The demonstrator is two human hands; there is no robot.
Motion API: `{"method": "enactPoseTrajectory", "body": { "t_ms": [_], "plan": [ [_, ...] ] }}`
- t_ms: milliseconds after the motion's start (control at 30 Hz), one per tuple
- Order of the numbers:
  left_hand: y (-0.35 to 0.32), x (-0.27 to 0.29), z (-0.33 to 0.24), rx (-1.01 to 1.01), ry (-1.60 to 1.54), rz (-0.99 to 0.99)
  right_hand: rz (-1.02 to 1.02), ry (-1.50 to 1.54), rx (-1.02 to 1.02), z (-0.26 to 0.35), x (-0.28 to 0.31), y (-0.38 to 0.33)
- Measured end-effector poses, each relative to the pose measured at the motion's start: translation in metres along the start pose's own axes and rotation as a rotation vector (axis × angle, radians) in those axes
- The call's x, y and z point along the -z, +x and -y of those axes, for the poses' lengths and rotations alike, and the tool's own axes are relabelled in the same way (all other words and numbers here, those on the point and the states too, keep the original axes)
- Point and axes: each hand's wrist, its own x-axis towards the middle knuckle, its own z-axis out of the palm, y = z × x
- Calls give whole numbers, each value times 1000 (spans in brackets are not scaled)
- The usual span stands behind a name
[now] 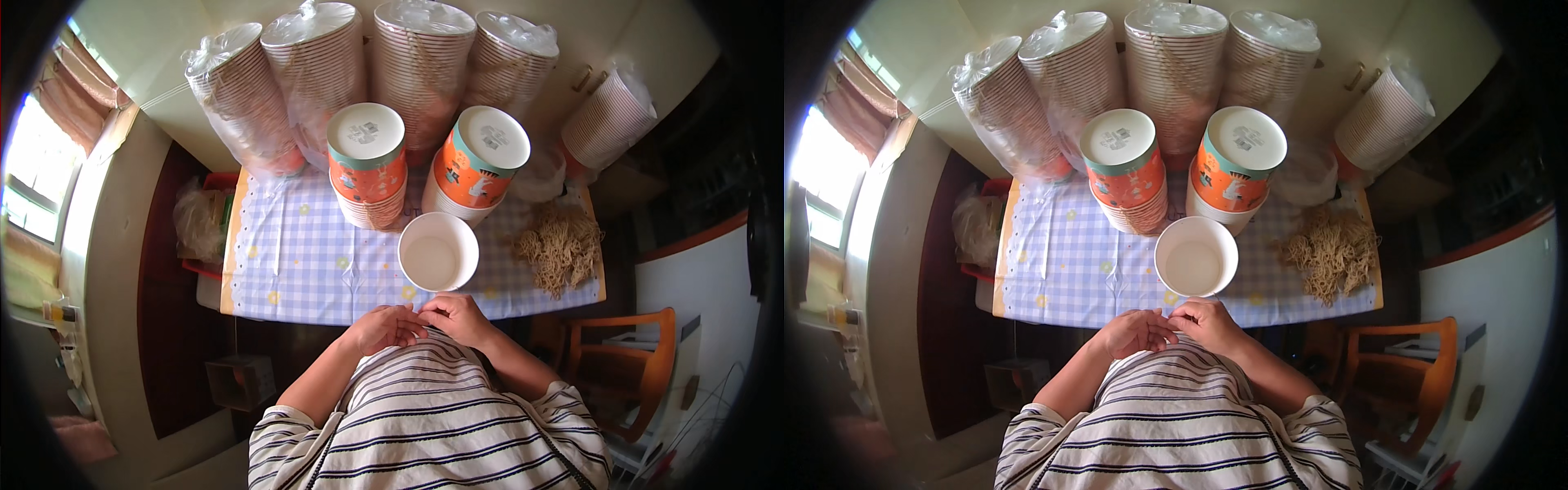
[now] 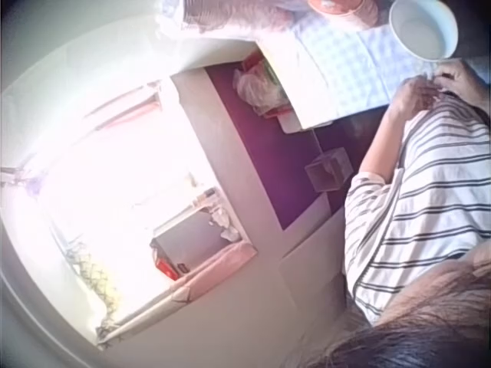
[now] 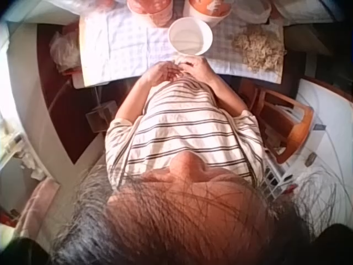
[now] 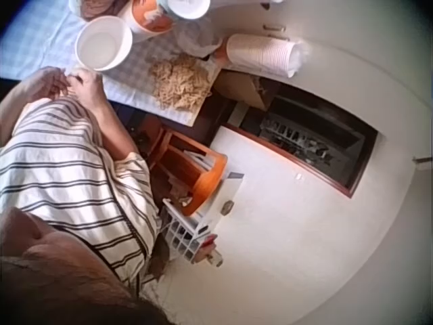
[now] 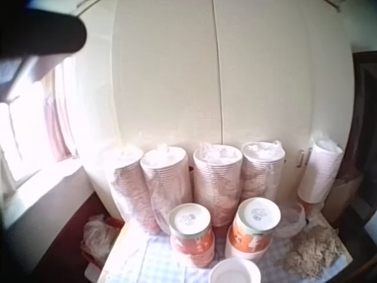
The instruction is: Portioning dry noodles and placing them into paper buckets.
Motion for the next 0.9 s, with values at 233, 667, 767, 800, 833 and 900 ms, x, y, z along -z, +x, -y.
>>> {"method": "enactPoseTrajectory", "body": {
  "t_ms": [233,667,767,800,833,900],
  "plan": [
    [-5,-2,2,-58,20,-16,-54,47,101,7,7,-1],
    [-10,-12,2,-134,-52,32,61,164,95,23,10,-1],
    [-10,-12,1,-137,-40,22,57,139,91,23,9,1],
    [-11,-11,1,-138,-26,14,58,139,91,23,9,2],
    [-11,-10,1,-139,-26,13,58,121,105,22,8,2],
    [-11,-7,1,-148,24,-12,60,103,120,22,7,4]
  ]
}}
